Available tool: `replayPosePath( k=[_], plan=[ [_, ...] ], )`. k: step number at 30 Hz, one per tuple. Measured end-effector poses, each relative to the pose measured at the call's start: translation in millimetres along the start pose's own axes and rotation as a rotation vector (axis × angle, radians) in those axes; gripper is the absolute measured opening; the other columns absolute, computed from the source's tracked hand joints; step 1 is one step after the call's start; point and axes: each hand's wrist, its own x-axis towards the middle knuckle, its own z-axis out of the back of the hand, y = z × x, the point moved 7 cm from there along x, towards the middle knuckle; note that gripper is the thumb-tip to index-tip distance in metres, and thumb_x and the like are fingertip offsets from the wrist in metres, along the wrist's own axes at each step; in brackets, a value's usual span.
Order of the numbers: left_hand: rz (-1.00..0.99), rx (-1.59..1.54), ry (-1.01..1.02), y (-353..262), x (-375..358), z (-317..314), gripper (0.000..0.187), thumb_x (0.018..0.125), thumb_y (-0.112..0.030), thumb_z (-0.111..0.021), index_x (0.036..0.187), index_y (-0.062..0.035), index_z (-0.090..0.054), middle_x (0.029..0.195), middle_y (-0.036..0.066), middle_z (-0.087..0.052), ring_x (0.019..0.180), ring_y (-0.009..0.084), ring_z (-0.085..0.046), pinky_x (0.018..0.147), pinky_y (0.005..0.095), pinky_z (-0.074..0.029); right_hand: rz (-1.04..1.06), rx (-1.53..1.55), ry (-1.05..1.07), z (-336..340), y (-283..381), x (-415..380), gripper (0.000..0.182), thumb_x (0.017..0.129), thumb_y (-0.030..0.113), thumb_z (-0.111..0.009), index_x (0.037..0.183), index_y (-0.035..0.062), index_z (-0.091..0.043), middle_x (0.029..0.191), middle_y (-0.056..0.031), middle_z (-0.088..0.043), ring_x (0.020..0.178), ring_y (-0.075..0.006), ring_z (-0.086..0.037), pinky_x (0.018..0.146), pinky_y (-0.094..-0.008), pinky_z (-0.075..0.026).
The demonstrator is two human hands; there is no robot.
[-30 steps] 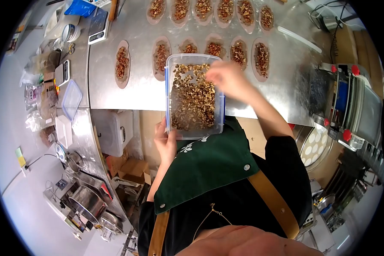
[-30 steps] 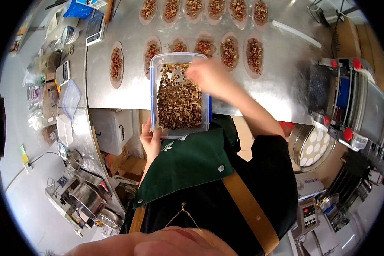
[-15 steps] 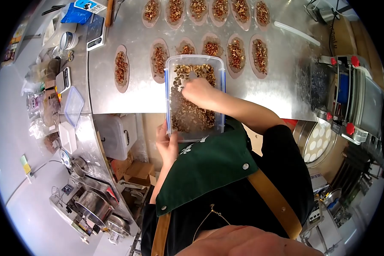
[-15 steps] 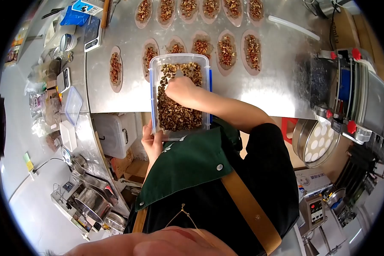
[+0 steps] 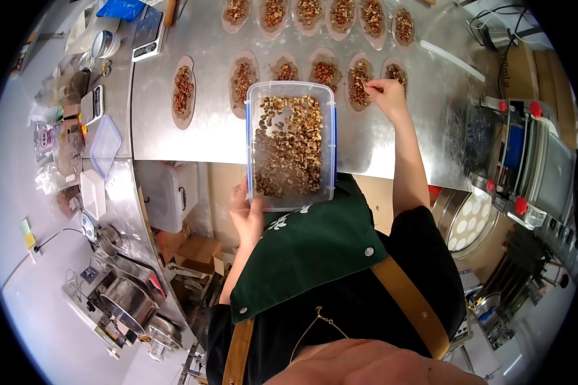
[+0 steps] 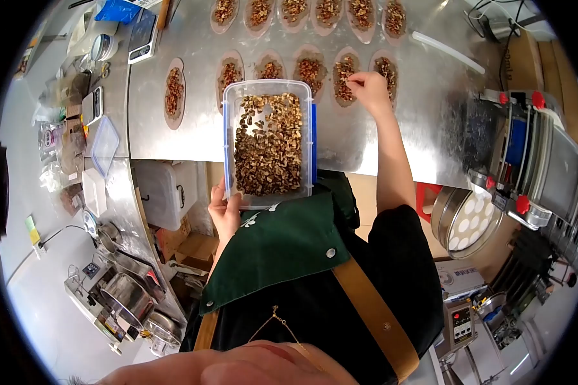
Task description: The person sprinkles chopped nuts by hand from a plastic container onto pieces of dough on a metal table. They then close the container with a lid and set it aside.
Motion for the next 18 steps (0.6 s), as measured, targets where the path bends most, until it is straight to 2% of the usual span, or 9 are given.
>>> replayPosePath(
  k=[3,9,11,14,18],
  plan=[
    [-0.015,-0.007,0.004,1.9,-0.4,1.7,0.047,0.080,0.007,-0.049,0.127,0.0007,-0.055,0.102,0.000,-0.048,0.077,0.0098,-0.058,0.064,0.0233,-0.052,-0.044,-0.074,-0.030,-13.1,-42.5,19.5,0.017,0.076,0.010,-0.071,0.089,0.0000,-0.070,0.081,-0.0138,-0.070,0.074,-0.0224,-0.067,0.069,-0.0322,-0.051],
    [-0.011,0.009,-0.011,0.5,-3.4,1.4,0.046,0.081,0.007,-0.051,0.126,0.0007,-0.055,0.103,0.000,-0.048,0.078,0.0101,-0.058,0.064,0.0236,-0.053,0.006,-0.239,-0.083,-20.5,-41.2,18.7,0.017,0.076,0.010,-0.070,0.090,0.0019,-0.071,0.084,-0.0150,-0.069,0.077,-0.0272,-0.067,0.073,-0.0332,-0.051],
    [0.003,-0.018,-0.016,4.7,-4.1,3.2,0.046,0.081,0.007,-0.051,0.126,0.0007,-0.055,0.103,0.000,-0.048,0.078,0.0100,-0.058,0.064,0.0237,-0.053,-0.007,-0.224,-0.112,-19.2,-45.9,17.8,0.017,0.076,0.010,-0.069,0.091,0.0026,-0.071,0.085,-0.0154,-0.069,0.077,-0.0277,-0.067,0.073,-0.0330,-0.051],
    [-0.016,-0.007,-0.002,8.7,-4.3,4.8,0.049,0.081,0.007,-0.048,0.130,-0.0011,-0.052,0.108,0.005,-0.045,0.066,0.0133,-0.061,0.058,0.0244,-0.052,-0.057,-0.208,-0.140,-16.0,-57.0,20.5,0.018,0.077,0.009,-0.068,0.093,0.0027,-0.071,0.086,-0.0158,-0.069,0.078,-0.0273,-0.067,0.074,-0.0327,-0.051],
    [0.004,-0.043,-0.029,5.8,-7.0,3.7,0.045,0.081,0.008,-0.051,0.125,0.0008,-0.056,0.100,-0.001,-0.046,0.077,0.0090,-0.057,0.063,0.0236,-0.053,-0.126,-0.061,-0.158,-15.8,-84.6,34.4,0.020,0.077,0.008,-0.067,0.096,0.0023,-0.070,0.088,-0.0165,-0.069,0.079,-0.0262,-0.067,0.074,-0.0326,-0.051]
  ],
)
